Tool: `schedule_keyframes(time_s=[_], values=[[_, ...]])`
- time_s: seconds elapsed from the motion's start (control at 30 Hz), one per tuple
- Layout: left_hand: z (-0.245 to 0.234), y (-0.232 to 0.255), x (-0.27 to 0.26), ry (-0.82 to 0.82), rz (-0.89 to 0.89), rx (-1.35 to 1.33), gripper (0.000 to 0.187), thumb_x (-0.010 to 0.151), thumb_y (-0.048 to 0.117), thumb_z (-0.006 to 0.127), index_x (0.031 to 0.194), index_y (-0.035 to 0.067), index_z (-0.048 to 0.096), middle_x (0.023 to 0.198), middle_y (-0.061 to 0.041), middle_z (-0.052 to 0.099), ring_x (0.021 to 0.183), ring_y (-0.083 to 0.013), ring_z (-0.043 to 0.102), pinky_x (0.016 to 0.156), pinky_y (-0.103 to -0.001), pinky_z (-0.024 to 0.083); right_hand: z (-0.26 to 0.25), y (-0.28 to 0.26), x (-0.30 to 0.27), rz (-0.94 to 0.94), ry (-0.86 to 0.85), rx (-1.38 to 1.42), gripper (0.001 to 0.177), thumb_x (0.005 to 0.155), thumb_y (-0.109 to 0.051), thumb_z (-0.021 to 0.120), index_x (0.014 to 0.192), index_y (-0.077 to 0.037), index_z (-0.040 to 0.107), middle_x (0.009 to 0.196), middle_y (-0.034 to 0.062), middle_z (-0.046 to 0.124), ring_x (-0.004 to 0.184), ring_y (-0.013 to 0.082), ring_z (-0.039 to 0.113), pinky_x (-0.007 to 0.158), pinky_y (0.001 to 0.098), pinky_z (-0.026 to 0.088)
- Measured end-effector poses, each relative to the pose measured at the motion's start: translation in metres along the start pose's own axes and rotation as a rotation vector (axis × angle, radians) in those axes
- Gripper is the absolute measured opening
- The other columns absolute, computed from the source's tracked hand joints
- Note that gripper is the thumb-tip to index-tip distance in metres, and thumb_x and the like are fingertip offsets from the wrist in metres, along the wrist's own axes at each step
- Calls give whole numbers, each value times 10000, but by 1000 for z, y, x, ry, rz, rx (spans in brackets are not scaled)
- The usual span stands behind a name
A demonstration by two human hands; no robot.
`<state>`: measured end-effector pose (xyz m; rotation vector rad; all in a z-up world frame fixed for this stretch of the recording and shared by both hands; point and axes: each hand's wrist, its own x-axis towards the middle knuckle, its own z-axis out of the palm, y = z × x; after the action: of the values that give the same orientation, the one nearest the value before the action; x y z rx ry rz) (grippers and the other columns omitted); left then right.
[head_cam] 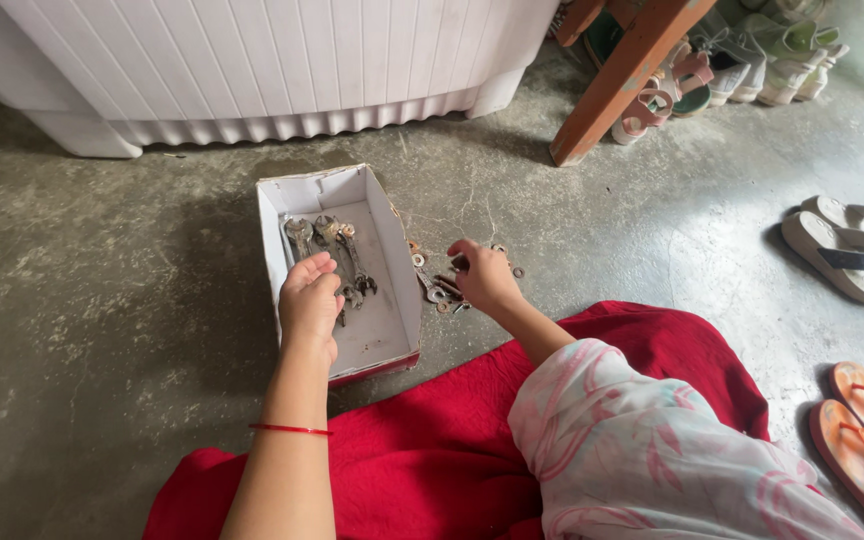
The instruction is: The person sits on a red cloth on the floor and picks up various metal tools, including wrenches and washers, from a white box. They wipe each tool with a small white block and place it back into the box, repeating this process for multiple items.
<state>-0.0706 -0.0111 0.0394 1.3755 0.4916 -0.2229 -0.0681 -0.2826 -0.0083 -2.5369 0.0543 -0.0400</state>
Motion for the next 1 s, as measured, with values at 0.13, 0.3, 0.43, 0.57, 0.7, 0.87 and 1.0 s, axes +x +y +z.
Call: schedule_keyframes(time_s=[0.13, 0.3, 0.43, 0.57, 0.7, 0.87, 1.0], values=[[-4, 14, -19, 14, 6, -84, 454, 864, 63, 576, 1314, 119, 605, 1357, -9, 607, 1120, -110, 575, 899, -313, 484, -25, -42, 5, 55, -2, 192, 398, 801, -57, 696, 1195, -115, 693, 956, 129, 773, 868, 257, 761, 807, 400, 589], [-9, 24, -31, 24, 1, -145, 467, 860, 58, 574, 1322, 121, 601, 1357, -2, 607, 1119, -106, 573, 892, -309, 485, -23, -93, 15, 46, -131, 442, 395, 814, -68, 693, 1203, -133, 679, 1000, 103, 758, 874, 190, 786, 798, 365, 625], [-13, 28, -22, 35, 0, -153, 469, 865, 62, 567, 1328, 128, 597, 1346, 0, 611, 1105, -110, 581, 897, -306, 488, 3, -108, 26, -68, -158, 224, 412, 758, -60, 748, 1164, -124, 713, 1000, 112, 761, 884, 244, 757, 807, 368, 604], [-12, 23, -4, 12, -11, -165, 459, 870, 78, 561, 1325, 134, 600, 1340, 1, 613, 1103, -107, 582, 906, -310, 488, 40, -103, 39, -186, -199, -23, 351, 769, -70, 707, 1117, -115, 728, 978, 140, 762, 923, 309, 747, 865, 384, 583], [-10, 17, 16, -13, -28, -189, 456, 856, 72, 575, 1308, 127, 604, 1333, -1, 614, 1102, -110, 576, 906, -325, 479, 83, -98, 33, -241, -378, -251, 238, 808, -48, 630, 1003, -104, 755, 1002, 163, 757, 976, 361, 715, 894, 435, 564], [-9, 8, 35, -45, -31, -177, 458, 852, 73, 571, 1306, 131, 599, 1322, 5, 608, 1114, -113, 573, 920, -335, 471, 102, -106, 24, -266, -421, -346, 205, 846, -24, 594, 965, -90, 748, 998, 193, 738, 982, 373, 714, 892, 460, 557], [1, 2, 39, -81, -15, -129, 430, 865, 102, 581, 1294, 117, 610, 1288, -6, 628, 1115, -122, 586, 921, -337, 475, 72, -120, 14, -306, -281, -264, 153, 840, -31, 614, 913, -50, 747, 969, 202, 735, 946, 381, 713, 869, 457, 554]])
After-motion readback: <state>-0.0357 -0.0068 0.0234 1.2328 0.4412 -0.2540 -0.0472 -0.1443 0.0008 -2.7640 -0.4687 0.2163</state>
